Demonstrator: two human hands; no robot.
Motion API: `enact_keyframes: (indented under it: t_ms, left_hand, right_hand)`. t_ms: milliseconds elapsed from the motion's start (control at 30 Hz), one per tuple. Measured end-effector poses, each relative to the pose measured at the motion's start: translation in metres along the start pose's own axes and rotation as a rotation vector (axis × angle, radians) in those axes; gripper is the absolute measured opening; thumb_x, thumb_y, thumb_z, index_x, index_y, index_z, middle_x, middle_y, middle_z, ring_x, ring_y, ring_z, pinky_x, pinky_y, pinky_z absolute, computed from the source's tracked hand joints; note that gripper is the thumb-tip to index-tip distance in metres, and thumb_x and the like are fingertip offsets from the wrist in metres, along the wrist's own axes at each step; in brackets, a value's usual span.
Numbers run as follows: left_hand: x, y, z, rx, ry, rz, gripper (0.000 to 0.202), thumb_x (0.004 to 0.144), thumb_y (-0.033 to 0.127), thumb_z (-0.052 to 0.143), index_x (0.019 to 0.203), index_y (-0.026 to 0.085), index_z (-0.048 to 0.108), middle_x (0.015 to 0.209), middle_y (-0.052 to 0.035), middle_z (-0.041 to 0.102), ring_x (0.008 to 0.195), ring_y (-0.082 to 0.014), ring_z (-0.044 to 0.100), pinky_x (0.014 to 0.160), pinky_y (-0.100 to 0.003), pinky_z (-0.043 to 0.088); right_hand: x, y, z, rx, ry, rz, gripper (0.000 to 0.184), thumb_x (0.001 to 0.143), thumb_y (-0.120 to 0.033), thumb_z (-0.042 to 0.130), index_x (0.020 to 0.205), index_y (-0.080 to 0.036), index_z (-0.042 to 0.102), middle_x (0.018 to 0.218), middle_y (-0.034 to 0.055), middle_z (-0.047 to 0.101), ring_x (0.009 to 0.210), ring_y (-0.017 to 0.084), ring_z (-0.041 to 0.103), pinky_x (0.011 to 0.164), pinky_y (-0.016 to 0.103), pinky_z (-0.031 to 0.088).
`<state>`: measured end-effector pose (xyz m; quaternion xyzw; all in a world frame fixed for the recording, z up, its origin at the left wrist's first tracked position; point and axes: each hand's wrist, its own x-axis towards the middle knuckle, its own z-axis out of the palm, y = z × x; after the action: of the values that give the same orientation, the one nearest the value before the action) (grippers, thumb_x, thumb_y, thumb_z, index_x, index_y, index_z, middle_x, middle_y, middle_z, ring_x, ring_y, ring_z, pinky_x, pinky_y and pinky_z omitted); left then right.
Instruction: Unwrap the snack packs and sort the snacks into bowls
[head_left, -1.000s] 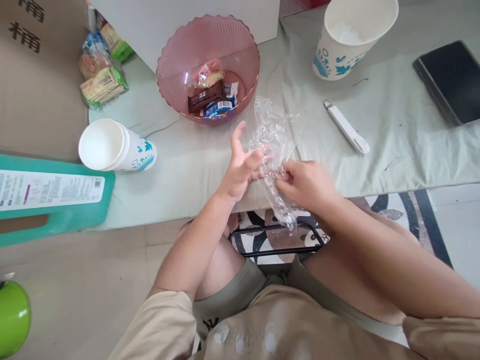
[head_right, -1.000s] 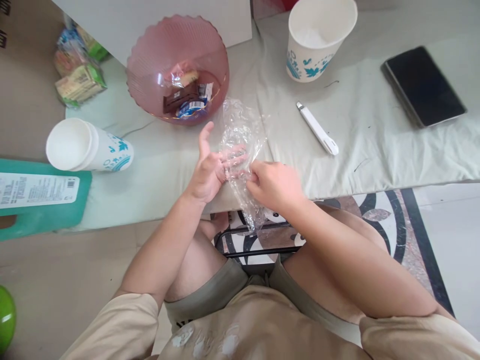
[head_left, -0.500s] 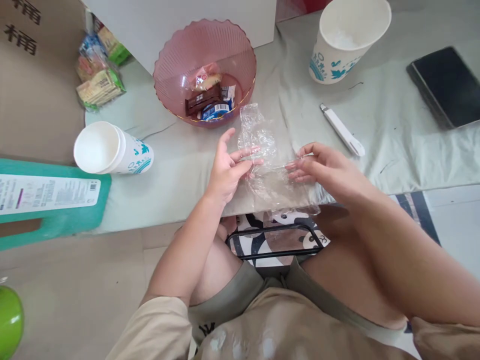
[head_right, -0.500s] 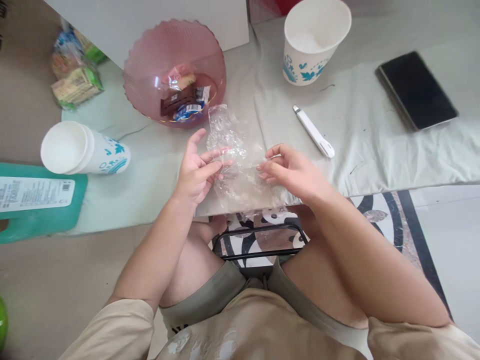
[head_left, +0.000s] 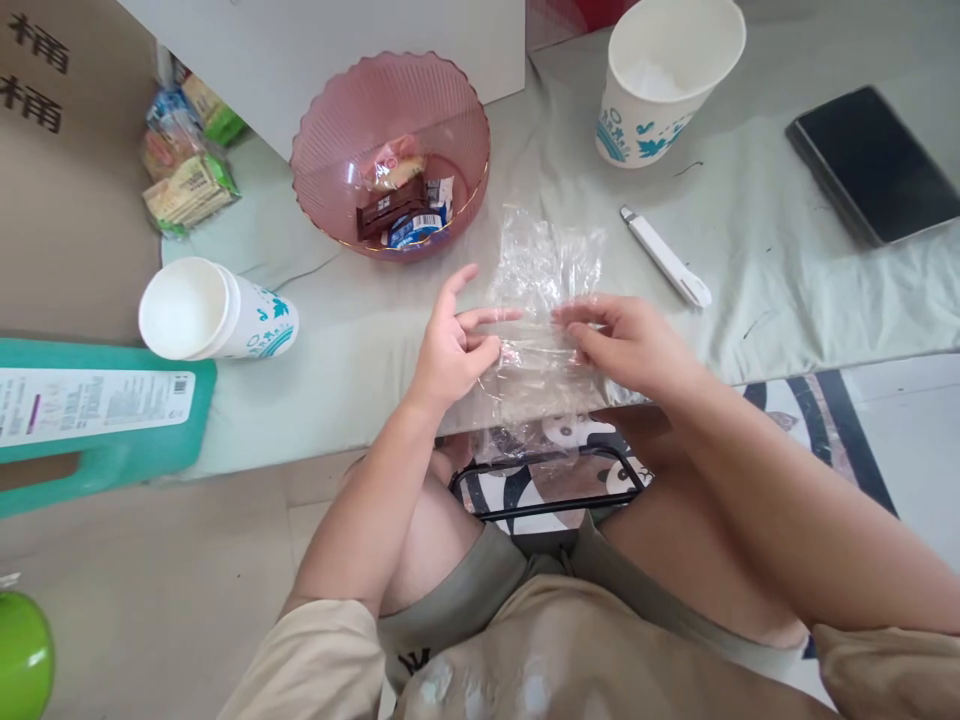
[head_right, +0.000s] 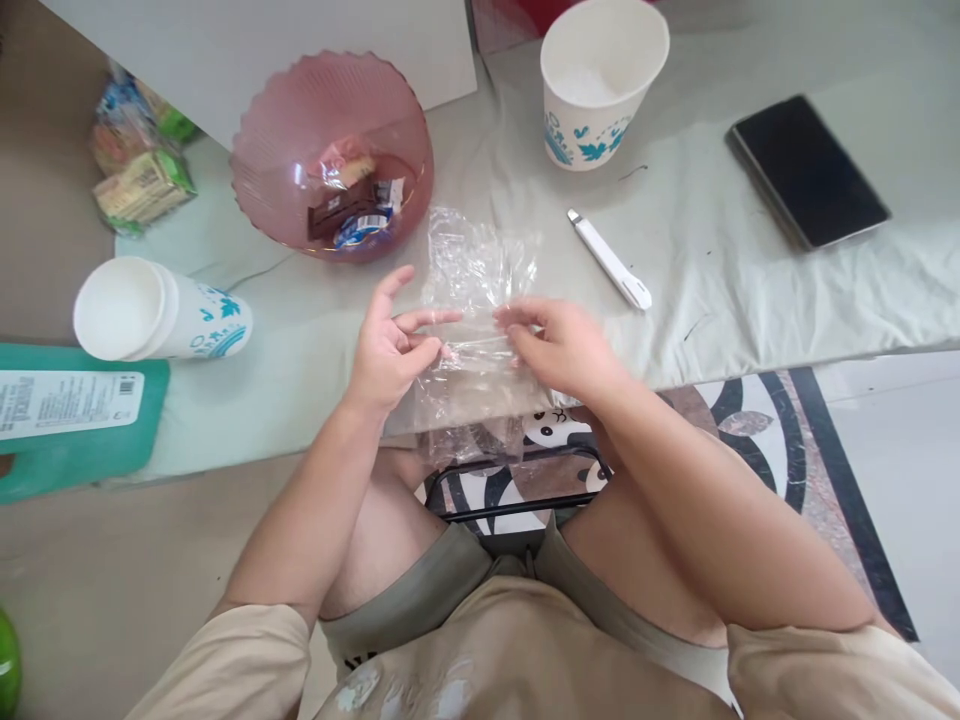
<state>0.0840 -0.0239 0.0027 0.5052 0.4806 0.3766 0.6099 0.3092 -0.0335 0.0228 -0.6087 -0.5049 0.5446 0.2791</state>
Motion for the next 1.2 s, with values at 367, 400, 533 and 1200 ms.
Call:
enact_keyframes:
  t_ms: [367,400,533,1200]
  left_hand:
    - [0.011,0.02,-0.014,-0.07,-0.301,-0.285,0.058,0.069,0.055,0.085,0.107,0.014,0.071,0.097,-0.013,0.082,0.066,-0.0168,0.073,0.041,-0.019,0.03]
    - [0.011,0.02,-0.014,-0.068,-0.331,-0.283,0.054,0.069,0.054,0.086,0.104,0.014,0.071,0.095,-0.0119,0.081,0.07,-0.0183,0.075,0.042,-0.019,0.03]
    - [0.013,0.012,-0.009,-0.163,-0.2,-0.133,0.048,0.065,0.047,0.092,0.089,0.019,0.062,0.089,-0.0046,0.079,0.07,-0.0156,0.074,0.043,-0.018,0.031]
    - [0.007,0.005,-0.009,-0.003,-0.114,0.061,0.02,0.079,0.035,0.081,0.088,0.021,0.07,0.129,-0.0075,0.073,0.104,-0.0213,0.073,0.075,-0.03,0.061]
  right_hand:
    - [-0.01,0.007,0.009,0.033,0.108,-0.543,0.02,0.092,-0.018,0.058,0.103,-0.026,0.073,0.14,0.0031,0.069,0.055,0.006,0.063,0.055,0.027,0.057]
    - [-0.011,0.008,0.01,0.034,0.1,-0.571,0.024,0.093,-0.017,0.057,0.107,-0.027,0.072,0.14,0.0029,0.069,0.057,0.007,0.064,0.054,0.027,0.056]
    - [-0.011,0.009,0.009,0.001,0.087,-0.648,0.036,0.091,-0.012,0.058,0.117,-0.032,0.071,0.136,0.0028,0.071,0.078,0.015,0.072,0.061,0.03,0.059]
    - [0.004,0.003,0.007,0.106,0.177,-0.477,0.022,0.082,-0.042,0.076,0.071,-0.024,0.068,0.126,0.0094,0.07,0.119,0.032,0.067,0.08,0.044,0.06]
